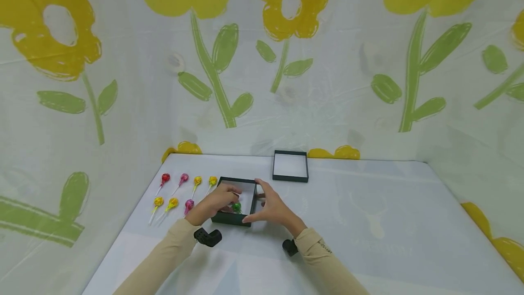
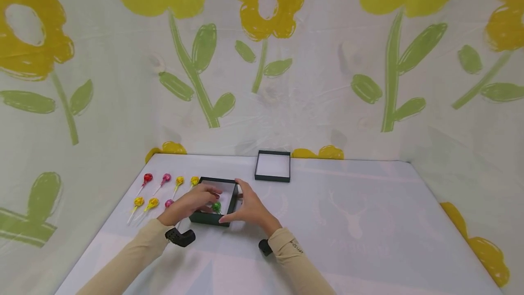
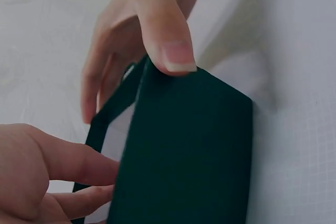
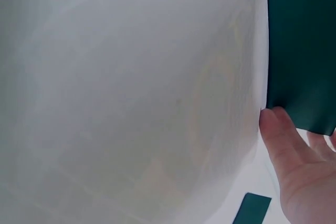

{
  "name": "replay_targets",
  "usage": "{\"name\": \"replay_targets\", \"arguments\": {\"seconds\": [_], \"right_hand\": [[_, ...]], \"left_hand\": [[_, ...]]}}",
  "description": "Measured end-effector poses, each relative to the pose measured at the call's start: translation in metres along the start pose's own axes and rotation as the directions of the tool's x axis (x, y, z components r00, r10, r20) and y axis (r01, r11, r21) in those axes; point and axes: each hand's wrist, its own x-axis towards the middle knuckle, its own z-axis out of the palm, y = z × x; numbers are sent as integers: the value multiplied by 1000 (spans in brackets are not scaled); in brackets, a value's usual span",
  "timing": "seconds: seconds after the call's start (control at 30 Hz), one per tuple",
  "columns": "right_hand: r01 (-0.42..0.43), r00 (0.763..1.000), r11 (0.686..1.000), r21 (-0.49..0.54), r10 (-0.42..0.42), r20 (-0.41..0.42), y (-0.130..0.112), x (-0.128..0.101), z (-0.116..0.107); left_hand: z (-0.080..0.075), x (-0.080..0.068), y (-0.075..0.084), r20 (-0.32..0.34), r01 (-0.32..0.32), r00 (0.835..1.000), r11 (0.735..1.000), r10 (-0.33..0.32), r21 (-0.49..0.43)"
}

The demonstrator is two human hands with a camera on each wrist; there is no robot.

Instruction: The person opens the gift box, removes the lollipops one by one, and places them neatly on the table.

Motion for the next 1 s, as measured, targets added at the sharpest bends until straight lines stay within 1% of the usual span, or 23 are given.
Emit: {"name": "replay_targets", "arguments": {"seconds": [0.07,0.3,0.4,0.5,0.6,0.73,0.87,1.0], "right_hand": [[1,1000,1000,3,-1,0,-1,0,-1],[5,1000,1000,9,-5,7,0,-1,-1],[16,1000,1000,8,-16,6,1,0,-1],[23,1000,1000,0,-23,5,1,0,0],[25,1000,1000,-7,-25,4,2,0,0],[32,999,999,-4,-32,12,1,0,-1],[39,999,999,7,-39,11,0,0,-1],[45,999,999,2,-45,6,1,0,-1]], "left_hand": [[0,3,-1,-7,-15,1000,1000,15,-5],[5,13,-6,-53,3,999,1000,-5,-26],[9,16,-8,-74,-20,997,1000,19,-6],[13,17,-6,-80,-33,996,999,34,6],[15,17,-5,-68,-35,997,999,35,13],[17,18,-2,-30,-25,999,999,25,-23],[18,21,-2,-1,-15,1000,996,15,-91],[17,25,-6,27,0,1000,986,5,-166]]}}
